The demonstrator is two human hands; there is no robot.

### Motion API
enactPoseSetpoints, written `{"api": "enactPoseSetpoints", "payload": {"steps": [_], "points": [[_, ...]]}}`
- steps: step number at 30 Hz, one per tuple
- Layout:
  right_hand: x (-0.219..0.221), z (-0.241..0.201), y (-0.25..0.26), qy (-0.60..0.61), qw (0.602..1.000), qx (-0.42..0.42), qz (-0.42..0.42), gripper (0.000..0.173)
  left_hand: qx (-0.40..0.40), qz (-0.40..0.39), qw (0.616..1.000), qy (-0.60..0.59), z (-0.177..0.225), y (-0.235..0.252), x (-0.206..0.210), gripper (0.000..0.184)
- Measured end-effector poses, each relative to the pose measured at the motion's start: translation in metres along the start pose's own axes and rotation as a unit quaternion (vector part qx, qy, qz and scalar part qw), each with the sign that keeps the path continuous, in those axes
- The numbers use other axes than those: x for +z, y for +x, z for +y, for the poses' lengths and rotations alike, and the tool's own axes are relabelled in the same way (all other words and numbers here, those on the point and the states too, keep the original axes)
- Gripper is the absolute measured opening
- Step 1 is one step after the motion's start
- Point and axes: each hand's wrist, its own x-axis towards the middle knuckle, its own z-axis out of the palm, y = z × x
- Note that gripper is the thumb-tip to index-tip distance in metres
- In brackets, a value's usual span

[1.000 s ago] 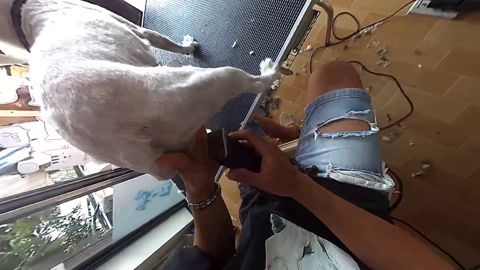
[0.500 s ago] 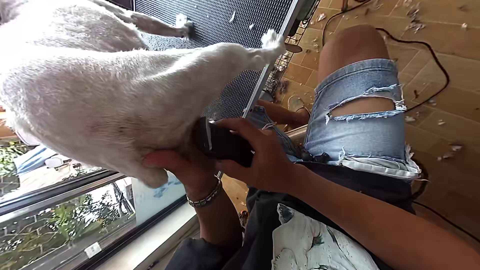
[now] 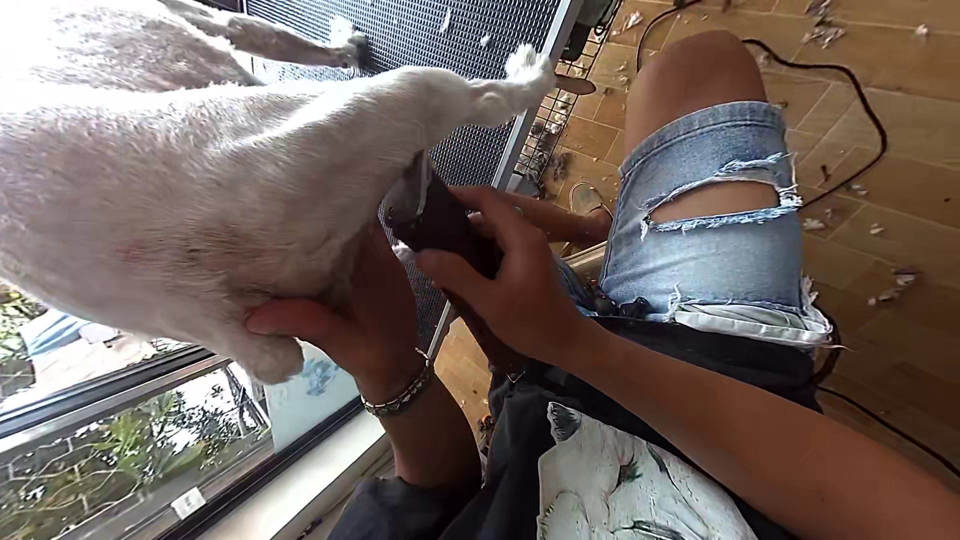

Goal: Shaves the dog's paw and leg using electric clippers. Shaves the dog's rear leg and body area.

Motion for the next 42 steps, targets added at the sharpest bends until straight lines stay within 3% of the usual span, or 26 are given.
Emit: {"api": "enactPoseSetpoints", "payload": {"steps": [3, 8, 10, 14, 20, 22, 25, 27, 29, 33, 38, 40, 42], "points": [[-0.001, 0.005, -0.004, -0.004, 1.000, 0.001, 0.007, 0.045, -0.025, 0.006, 1.000, -0.013, 0.000, 0.001, 0.000, 0.075], [0.009, -0.002, -0.004, -0.027, 0.999, -0.038, -0.029, 0.047, 0.010, 0.014, 0.993, 0.116, 0.004, -0.004, -0.001, 0.058], [0.008, -0.005, 0.001, 0.002, 1.000, -0.003, -0.005, 0.045, 0.012, -0.001, 0.997, 0.075, 0.003, 0.000, 0.003, 0.057], [0.004, -0.001, 0.002, 0.054, 0.997, 0.043, 0.035, 0.044, -0.027, -0.010, 0.999, -0.042, 0.000, 0.006, 0.003, 0.072], [0.018, -0.008, -0.003, -0.001, 1.000, -0.013, -0.006, 0.048, 0.030, 0.022, 0.988, 0.147, 0.003, -0.002, -0.003, 0.059], [0.018, -0.011, 0.004, 0.032, 0.999, 0.019, 0.017, 0.045, 0.021, 0.003, 0.995, 0.092, 0.001, 0.001, 0.001, 0.056], [0.008, -0.008, 0.011, 0.074, 0.992, 0.071, 0.066, 0.042, -0.060, 0.005, 0.996, -0.067, -0.002, 0.004, 0.004, 0.076], [0.003, -0.006, 0.009, 0.068, 0.991, 0.086, 0.077, 0.044, -0.089, 0.008, 0.993, -0.083, -0.003, 0.004, 0.002, 0.086], [0.005, -0.006, 0.002, 0.037, 0.996, 0.060, 0.060, 0.043, -0.060, 0.003, 0.995, -0.075, -0.004, 0.004, 0.006, 0.076], [0.011, -0.020, 0.001, 0.018, 0.999, 0.035, 0.028, 0.037, 0.022, -0.004, 0.997, 0.072, -0.006, 0.003, 0.009, 0.059], [0.002, -0.040, -0.005, 0.078, 0.979, 0.187, -0.004, 0.044, -0.053, -0.004, 0.995, -0.085, -0.011, 0.005, 0.012, 0.078], [0.000, -0.049, -0.020, 0.034, 0.980, 0.189, -0.050, 0.055, -0.056, 0.014, 0.997, -0.059, -0.016, -0.005, 0.005, 0.068], [0.001, -0.056, -0.036, -0.036, 0.984, 0.143, -0.100, 0.060, -0.144, 0.037, 0.989, -0.003, -0.007, -0.021, -0.005, 0.040]]}}
